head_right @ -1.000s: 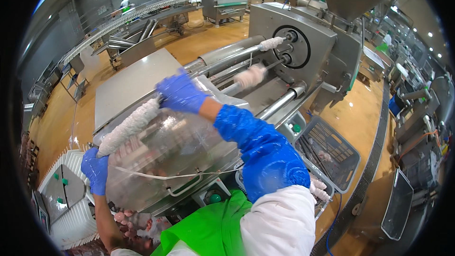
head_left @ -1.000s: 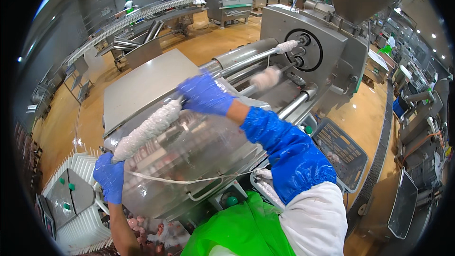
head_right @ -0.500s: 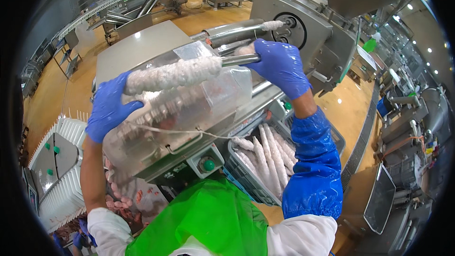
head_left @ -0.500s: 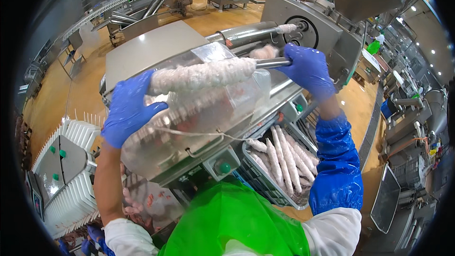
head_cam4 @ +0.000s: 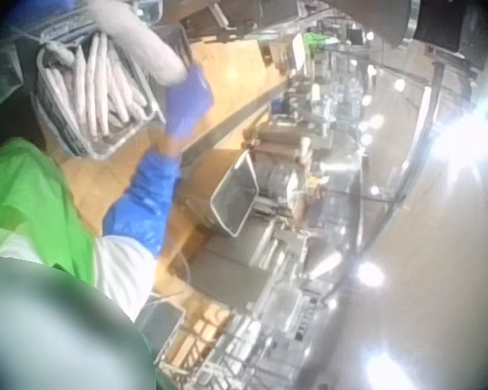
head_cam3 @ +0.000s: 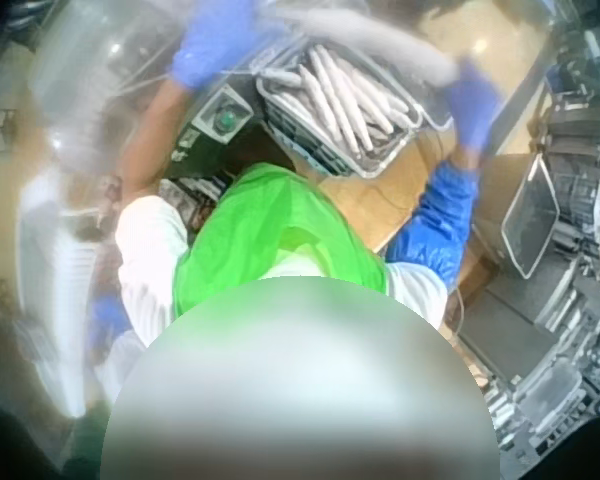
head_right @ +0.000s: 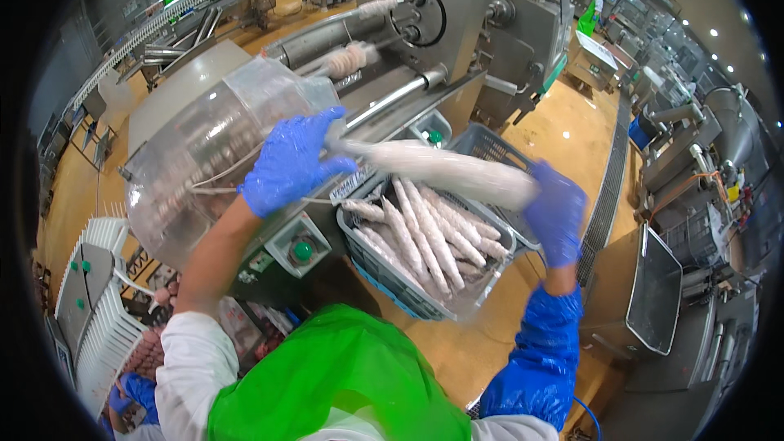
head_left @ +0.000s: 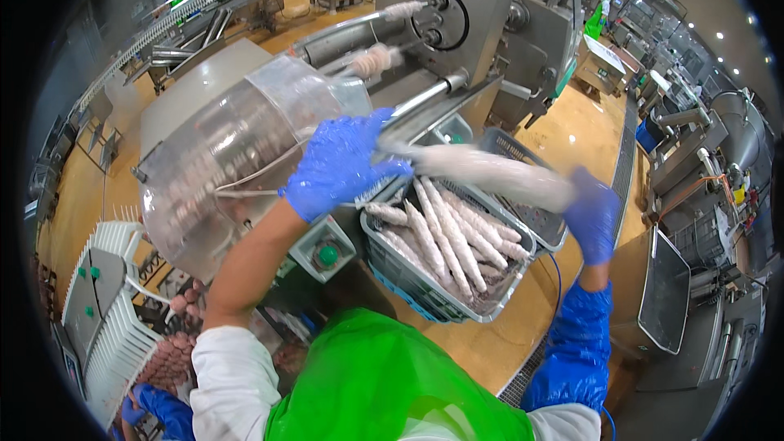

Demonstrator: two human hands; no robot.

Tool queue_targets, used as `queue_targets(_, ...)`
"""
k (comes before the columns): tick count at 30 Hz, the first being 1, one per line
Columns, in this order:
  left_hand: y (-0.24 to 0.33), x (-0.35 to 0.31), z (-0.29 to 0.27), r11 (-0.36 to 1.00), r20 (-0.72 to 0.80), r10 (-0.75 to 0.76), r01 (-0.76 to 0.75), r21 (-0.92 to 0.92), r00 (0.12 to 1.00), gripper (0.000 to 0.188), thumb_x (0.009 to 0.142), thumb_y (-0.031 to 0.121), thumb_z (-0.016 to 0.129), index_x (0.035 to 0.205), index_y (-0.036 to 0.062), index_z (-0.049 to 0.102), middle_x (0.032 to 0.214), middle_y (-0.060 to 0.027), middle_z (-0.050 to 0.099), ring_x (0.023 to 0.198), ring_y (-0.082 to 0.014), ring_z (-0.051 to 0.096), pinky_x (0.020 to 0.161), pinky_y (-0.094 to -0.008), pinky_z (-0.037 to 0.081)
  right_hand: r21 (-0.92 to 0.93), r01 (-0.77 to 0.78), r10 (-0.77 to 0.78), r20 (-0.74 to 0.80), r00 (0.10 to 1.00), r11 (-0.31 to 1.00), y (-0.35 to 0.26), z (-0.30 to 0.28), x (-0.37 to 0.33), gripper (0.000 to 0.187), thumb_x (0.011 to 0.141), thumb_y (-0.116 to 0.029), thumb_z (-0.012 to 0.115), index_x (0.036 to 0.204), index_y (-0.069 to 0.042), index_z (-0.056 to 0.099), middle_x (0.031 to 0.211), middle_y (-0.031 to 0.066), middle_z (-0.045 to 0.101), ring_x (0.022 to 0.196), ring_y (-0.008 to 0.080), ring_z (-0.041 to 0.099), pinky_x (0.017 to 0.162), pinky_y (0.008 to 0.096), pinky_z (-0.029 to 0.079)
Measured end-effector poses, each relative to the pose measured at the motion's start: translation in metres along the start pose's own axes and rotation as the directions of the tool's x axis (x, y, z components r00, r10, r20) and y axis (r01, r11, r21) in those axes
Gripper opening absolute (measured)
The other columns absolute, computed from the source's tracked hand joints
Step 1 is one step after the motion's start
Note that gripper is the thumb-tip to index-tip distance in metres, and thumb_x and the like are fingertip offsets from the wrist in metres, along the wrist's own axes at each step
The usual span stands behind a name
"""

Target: The person loads raw meat into a sausage-stuffing machine and removes the extruded sausages, placing them into a basket. The person repeatedly feeds meat into the machine and collects the finished sausages.

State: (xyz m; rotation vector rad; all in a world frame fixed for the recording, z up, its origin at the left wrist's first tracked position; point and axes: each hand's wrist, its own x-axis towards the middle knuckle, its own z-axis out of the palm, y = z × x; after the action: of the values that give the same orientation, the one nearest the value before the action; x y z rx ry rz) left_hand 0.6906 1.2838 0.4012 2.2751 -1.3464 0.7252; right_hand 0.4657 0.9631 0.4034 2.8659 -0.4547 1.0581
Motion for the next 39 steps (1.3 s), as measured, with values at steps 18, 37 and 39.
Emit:
queue_targets(18, 0.341, 0.022, 0.174, 0.722, 0.327, 0.501, -0.178, -0.669, 0.801, 0.053, 0.088, 0.056, 0.056, 0.11, 0.0081, 0.055, 0.078, -0.0179, 0.067, 0.075, -0.0381, 0.067, 0.072, -0.0503, 0.05, -0.257, -0.504, 0.524, 0.009, 0.852, 0.824, 0.099, -0.129, -0.262, 0.019, 0.068, -0.011, 0.072, 0.084, -0.01, 0.062, 0.072, 0.016, 0.066, 0.067, 0.0318, 0.066, 0.06, 0.0378, 0.049)
queue_targets(37, 0.33, 0.075, 0.146, 0.691, 0.04, 0.626, -0.53, -0.491, 0.779, 0.049, 0.082, 0.057, 0.063, 0.096, 0.0101, 0.063, 0.063, -0.0142, 0.061, 0.059, -0.0341, 0.063, 0.055, -0.0457, 0.049, 0.073, -0.7, 0.7, 0.036, 0.713, 0.71, 0.078, -0.113, -0.257, 0.031, 0.075, -0.002, 0.067, 0.104, -0.011, 0.067, 0.09, 0.0166, 0.071, 0.089, 0.027, 0.071, 0.078, 0.0352, 0.052)
queue_targets(39, 0.319, 0.072, 0.146, 0.645, -0.074, 0.636, -0.582, -0.495, 0.768, 0.047, 0.083, 0.057, 0.061, 0.094, 0.0108, 0.063, 0.066, -0.0147, 0.062, 0.061, -0.0331, 0.064, 0.056, -0.0456, 0.049, 0.191, -0.6, 0.614, -0.013, 0.789, 0.776, 0.071, -0.115, -0.257, 0.032, 0.076, 0.0, 0.068, 0.107, -0.005, 0.065, 0.086, 0.0137, 0.072, 0.083, 0.0163, 0.068, 0.074, 0.0322, 0.052)
